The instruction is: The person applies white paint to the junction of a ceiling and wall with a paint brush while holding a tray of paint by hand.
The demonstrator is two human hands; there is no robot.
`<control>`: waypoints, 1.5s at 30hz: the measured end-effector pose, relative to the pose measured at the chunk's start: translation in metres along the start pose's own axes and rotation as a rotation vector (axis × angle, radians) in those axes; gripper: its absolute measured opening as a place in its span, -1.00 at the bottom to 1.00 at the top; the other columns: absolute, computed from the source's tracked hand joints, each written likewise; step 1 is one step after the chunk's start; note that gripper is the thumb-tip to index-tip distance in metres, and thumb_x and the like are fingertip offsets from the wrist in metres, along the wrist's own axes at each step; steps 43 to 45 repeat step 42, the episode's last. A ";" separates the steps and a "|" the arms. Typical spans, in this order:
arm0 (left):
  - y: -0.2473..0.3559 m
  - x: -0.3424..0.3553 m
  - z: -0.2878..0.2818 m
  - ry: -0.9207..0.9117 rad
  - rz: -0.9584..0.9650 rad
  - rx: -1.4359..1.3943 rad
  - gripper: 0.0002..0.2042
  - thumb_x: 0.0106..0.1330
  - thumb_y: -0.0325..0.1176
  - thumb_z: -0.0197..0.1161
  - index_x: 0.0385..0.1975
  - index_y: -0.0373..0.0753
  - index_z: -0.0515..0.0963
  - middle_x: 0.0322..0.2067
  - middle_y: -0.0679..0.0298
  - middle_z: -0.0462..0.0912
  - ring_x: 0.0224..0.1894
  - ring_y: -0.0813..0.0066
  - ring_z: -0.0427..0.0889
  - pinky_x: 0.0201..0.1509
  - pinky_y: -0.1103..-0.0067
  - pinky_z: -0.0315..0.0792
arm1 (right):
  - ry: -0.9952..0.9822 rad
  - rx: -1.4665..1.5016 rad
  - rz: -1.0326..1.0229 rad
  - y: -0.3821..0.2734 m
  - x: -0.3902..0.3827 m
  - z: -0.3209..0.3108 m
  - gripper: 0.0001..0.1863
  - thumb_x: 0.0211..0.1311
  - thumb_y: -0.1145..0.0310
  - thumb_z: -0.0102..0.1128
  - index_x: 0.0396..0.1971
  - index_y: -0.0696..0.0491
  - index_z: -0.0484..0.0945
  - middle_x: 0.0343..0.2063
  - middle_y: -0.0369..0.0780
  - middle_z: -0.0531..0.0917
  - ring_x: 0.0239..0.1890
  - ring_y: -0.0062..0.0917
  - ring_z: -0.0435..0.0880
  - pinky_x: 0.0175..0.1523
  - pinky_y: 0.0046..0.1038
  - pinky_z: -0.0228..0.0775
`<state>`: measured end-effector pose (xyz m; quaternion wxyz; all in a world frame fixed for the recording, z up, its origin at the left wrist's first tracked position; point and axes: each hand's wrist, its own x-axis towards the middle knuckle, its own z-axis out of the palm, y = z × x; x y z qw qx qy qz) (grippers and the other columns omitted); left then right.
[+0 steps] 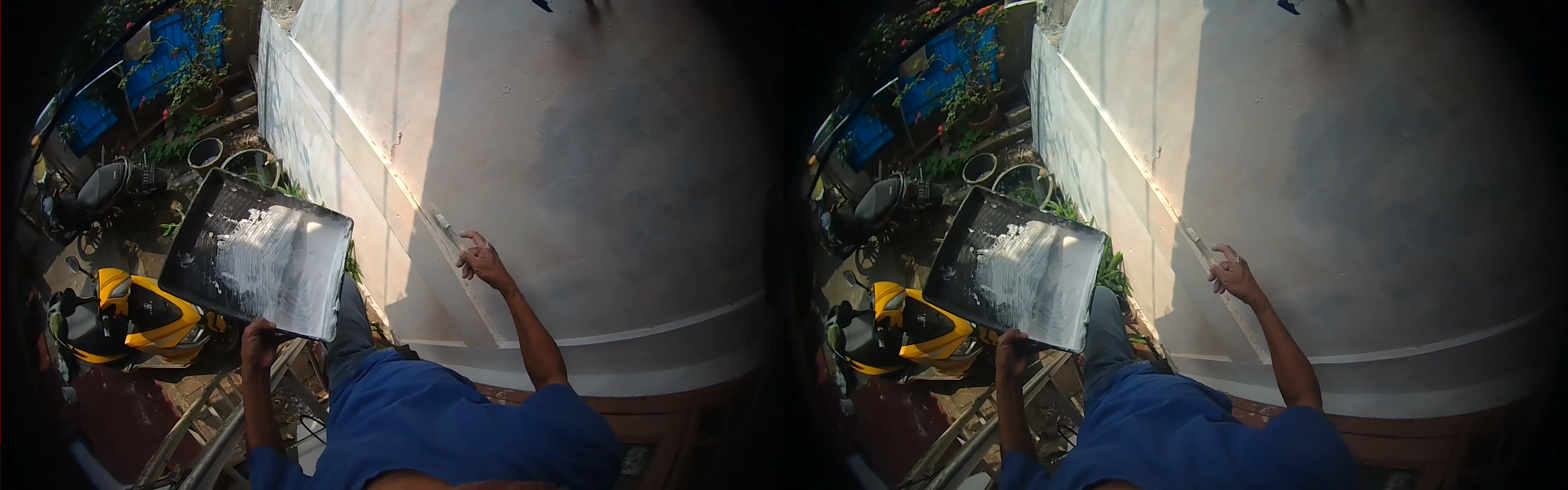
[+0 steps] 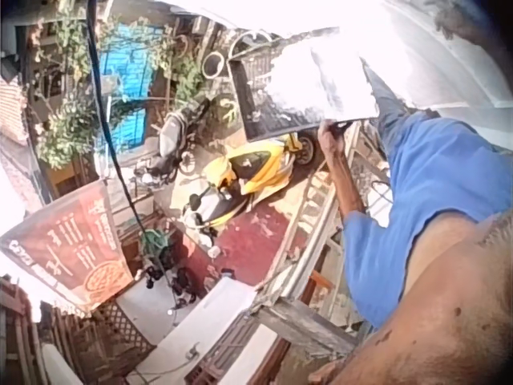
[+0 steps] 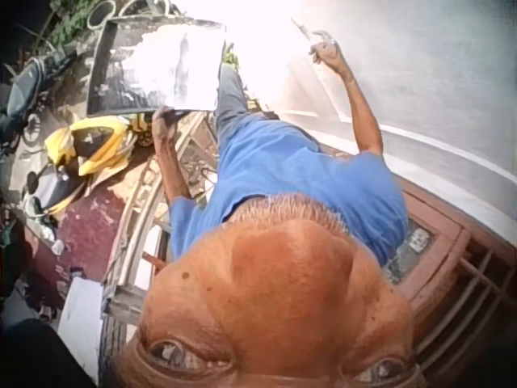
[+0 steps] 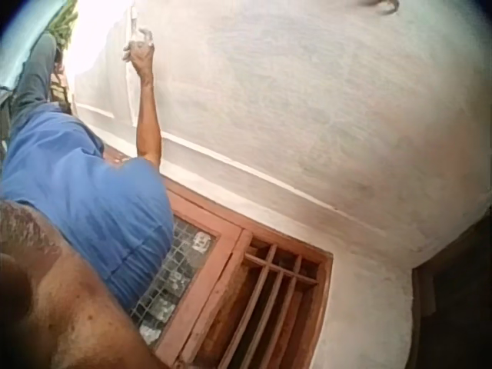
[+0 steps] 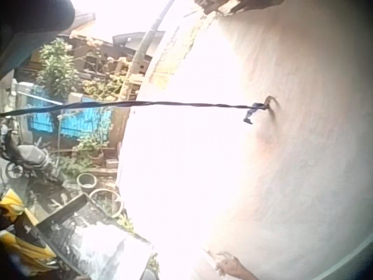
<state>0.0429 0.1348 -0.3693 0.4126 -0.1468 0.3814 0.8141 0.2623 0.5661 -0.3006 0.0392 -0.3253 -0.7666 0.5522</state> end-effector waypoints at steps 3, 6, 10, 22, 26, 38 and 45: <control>0.005 -0.010 0.010 0.036 0.031 0.143 -0.95 -0.05 -0.54 0.04 -0.65 -0.38 0.43 -0.56 0.17 0.48 -0.46 0.28 0.52 -0.28 0.33 0.46 | -0.114 0.100 0.150 -0.018 0.001 0.043 -0.60 0.18 0.44 -0.08 -0.03 0.07 0.02 -0.58 -0.17 0.53 -0.71 -0.58 0.52 -0.64 -0.60 0.39; -0.002 0.002 -0.001 0.036 -0.042 0.103 -0.96 -0.07 -0.55 0.08 -0.65 -0.37 0.43 -0.57 0.18 0.48 -0.47 0.34 0.51 -0.32 0.36 0.45 | -0.216 0.320 0.157 -0.034 0.001 0.068 -0.72 0.19 0.44 -0.11 -0.11 0.09 0.15 -0.55 -0.15 0.54 -0.70 -0.57 0.52 -0.65 -0.59 0.39; -0.004 -0.002 0.006 0.009 -0.076 0.107 -0.94 -0.04 -0.50 0.09 -0.63 -0.36 0.43 -0.61 0.18 0.45 -0.53 0.32 0.51 -0.35 0.44 0.42 | -0.315 0.489 0.321 -0.038 0.001 0.070 -0.77 0.19 0.44 -0.20 -0.15 0.14 0.25 -0.54 -0.13 0.52 -0.67 -0.54 0.53 -0.57 -0.60 0.41; 0.013 -0.018 0.033 -0.060 -0.152 0.112 -0.93 0.02 -0.52 0.03 -0.62 -0.38 0.40 -0.61 0.16 0.45 -0.53 0.30 0.50 -0.29 0.40 0.42 | -0.129 0.840 0.061 -0.033 -0.037 0.040 -0.57 0.12 0.19 -0.25 -0.11 0.18 0.31 -0.22 0.07 0.53 -0.20 -0.26 0.60 -0.14 -0.38 0.44; 0.002 -0.001 0.003 -0.050 -0.041 0.095 -0.93 0.01 -0.51 0.04 -0.67 -0.29 0.41 -0.61 0.26 0.45 -0.46 0.40 0.49 -0.18 0.33 0.39 | 0.121 0.432 0.117 -0.029 -0.023 0.034 -0.71 0.02 0.47 0.08 -0.21 0.20 0.40 -0.38 -0.04 0.60 -0.30 -0.50 0.63 -0.35 -0.63 0.45; 0.006 0.006 -0.005 -0.158 -0.017 0.101 -0.95 -0.01 -0.47 0.05 -0.62 -0.27 0.44 -0.53 0.26 0.51 -0.40 0.37 0.51 -0.18 0.20 0.43 | 0.333 -0.591 -0.036 -0.004 0.036 -0.057 -0.57 0.01 0.07 0.16 -0.37 0.19 0.50 -0.46 -0.12 0.57 -0.40 -0.39 0.54 -0.24 -0.41 0.34; 0.004 0.026 -0.029 -0.264 -0.039 0.135 -0.97 -0.05 -0.49 0.11 -0.60 -0.28 0.44 -0.52 0.29 0.50 -0.38 0.44 0.49 0.00 0.19 0.30 | 0.301 -0.637 -0.098 -0.024 0.030 -0.053 -0.51 0.03 -0.02 0.09 -0.37 0.19 0.49 -0.46 -0.06 0.56 -0.36 -0.31 0.54 -0.21 -0.37 0.32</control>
